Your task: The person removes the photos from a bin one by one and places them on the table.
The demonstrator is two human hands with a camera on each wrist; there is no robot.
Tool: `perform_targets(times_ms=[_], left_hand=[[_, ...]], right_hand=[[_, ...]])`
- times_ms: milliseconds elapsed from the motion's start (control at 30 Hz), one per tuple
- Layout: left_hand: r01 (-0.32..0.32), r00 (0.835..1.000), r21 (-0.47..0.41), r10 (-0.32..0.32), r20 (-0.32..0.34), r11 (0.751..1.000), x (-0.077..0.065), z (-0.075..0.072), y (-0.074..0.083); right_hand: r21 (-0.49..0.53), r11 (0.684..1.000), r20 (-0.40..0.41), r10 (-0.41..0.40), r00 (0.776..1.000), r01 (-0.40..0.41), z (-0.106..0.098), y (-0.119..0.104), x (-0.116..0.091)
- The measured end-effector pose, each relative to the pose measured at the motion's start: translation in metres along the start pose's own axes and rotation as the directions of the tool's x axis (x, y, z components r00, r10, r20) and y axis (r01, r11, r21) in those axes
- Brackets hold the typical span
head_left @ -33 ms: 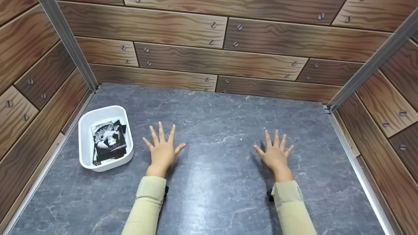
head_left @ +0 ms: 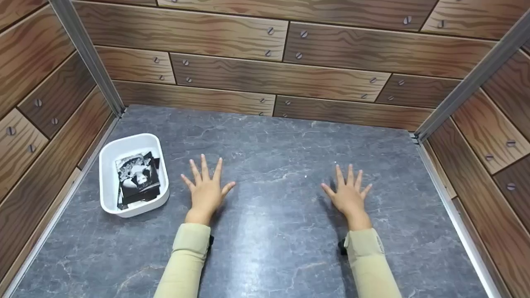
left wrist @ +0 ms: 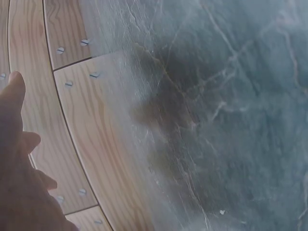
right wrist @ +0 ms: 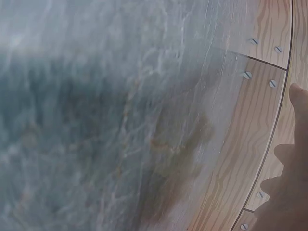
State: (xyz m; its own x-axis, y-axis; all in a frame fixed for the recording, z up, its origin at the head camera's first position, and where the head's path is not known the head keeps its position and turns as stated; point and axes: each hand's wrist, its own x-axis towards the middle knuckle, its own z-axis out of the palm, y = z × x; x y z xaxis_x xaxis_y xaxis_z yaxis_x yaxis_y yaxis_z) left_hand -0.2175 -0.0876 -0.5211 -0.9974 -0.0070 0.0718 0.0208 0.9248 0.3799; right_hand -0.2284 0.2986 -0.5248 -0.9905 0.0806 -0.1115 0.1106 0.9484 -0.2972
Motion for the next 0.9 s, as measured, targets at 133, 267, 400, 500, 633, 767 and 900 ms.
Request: perform_targets(times_ms=[133,267,400,500,633,767,900], left_hand=[[-0.005,1.000,-0.002,0.005,-0.002,1.000,0.001,0.000,0.001],[-0.002,1.000,0.007,0.002,0.006,1.000,0.001,0.000,0.001],[-0.002,1.000,0.000,0.002,-0.002,1.000,0.001,0.000,0.001],[-0.007,1.000,-0.034,0.007,-0.018,0.999,0.002,-0.002,0.000],[0.009,0.999,-0.078,-0.012,-0.041,0.997,0.003,-0.005,-0.006],[0.053,0.996,-0.102,-0.060,-0.065,0.993,0.005,-0.013,-0.019],[0.076,0.989,-0.136,-0.092,-0.119,0.988,0.004,-0.025,-0.040]], right_hand=[[0.002,1.000,-0.003,0.001,1.000,-0.001,-0.002,0.001,0.001],[0.003,1.000,0.006,0.006,1.000,-0.006,-0.003,0.002,0.001],[0.002,1.000,-0.007,0.006,1.000,-0.006,-0.002,0.002,0.002],[-0.001,1.000,-0.017,0.000,1.000,0.000,-0.001,-0.002,0.004],[-0.005,1.000,-0.001,-0.008,1.000,0.008,0.000,-0.014,0.008],[0.024,0.999,-0.003,-0.025,1.000,0.025,0.001,-0.036,0.016],[0.077,0.995,-0.011,-0.060,0.998,0.061,0.007,-0.066,0.025]])
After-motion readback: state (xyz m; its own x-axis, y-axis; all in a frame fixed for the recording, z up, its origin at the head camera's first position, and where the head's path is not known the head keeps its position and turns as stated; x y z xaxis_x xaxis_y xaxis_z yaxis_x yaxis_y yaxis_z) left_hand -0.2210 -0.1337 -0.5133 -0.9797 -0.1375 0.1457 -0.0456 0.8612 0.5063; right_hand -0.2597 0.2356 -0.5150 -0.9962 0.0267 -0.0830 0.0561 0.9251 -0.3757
